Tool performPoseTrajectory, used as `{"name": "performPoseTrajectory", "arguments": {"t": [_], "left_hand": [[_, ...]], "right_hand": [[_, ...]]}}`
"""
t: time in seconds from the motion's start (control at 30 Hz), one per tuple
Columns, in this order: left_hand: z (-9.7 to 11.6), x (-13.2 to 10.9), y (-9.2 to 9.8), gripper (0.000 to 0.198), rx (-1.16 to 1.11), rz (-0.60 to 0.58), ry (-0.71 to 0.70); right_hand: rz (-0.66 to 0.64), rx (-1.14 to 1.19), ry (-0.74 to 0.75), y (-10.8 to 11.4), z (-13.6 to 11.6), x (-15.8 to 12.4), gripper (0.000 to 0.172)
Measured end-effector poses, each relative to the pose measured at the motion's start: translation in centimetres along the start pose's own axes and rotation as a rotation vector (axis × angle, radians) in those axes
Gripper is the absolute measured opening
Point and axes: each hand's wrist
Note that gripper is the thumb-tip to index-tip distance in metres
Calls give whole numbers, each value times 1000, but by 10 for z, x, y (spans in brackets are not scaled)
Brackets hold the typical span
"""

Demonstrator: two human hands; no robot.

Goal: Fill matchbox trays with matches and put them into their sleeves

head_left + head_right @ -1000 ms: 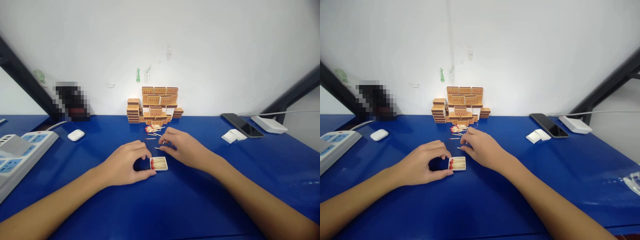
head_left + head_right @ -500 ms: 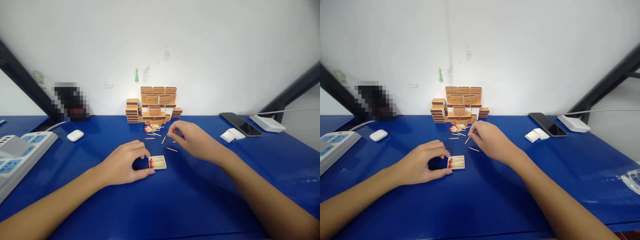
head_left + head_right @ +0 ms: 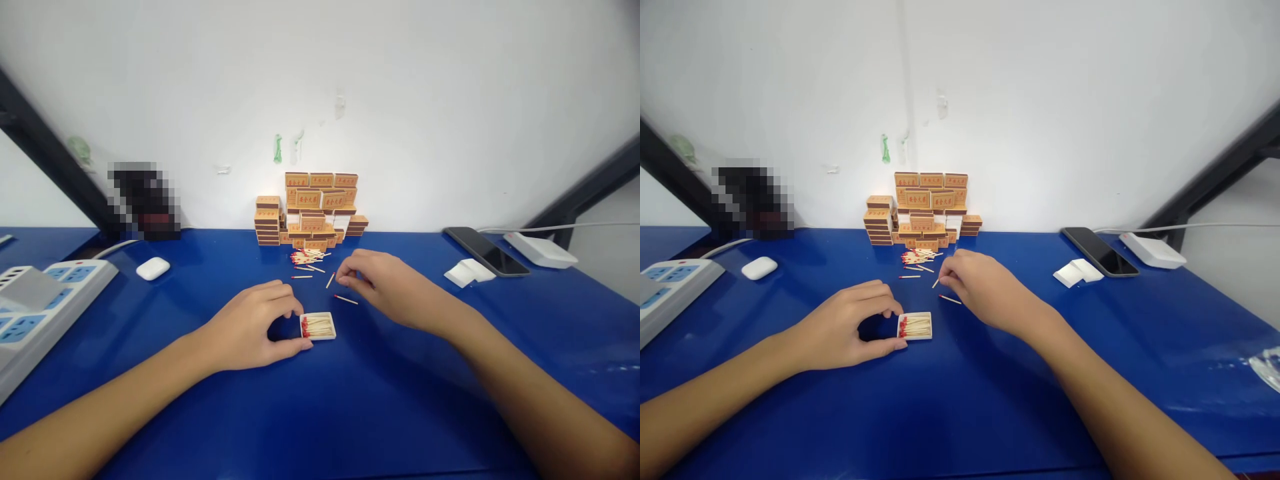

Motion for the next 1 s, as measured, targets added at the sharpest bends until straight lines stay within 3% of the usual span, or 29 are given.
{"name": "performPoseTrajectory", "arguments": {"t": [0.27,0.53,0.7,1.0], "left_hand": [[-1,0,-1,30,-5,-5,2],[-3,1,0,30,-24,-4,8],[-4,2,0,29,-32,5,10],[-2,2,0,28,-40,15,20]], "right_hand": [[59,245,-67,18,10,0,11],[52,563,-141,-8,14,-3,23],[-35,435,-198,-17,23,-5,19],[-83,230,-112,-15,28,-10,11]]}}
Point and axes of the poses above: each hand's wrist, its own x-axis towards the middle knuckle, its own y-axis out of the back of the hand, z = x × y, and after that the axes turned 12 degrees about -z, right-handed
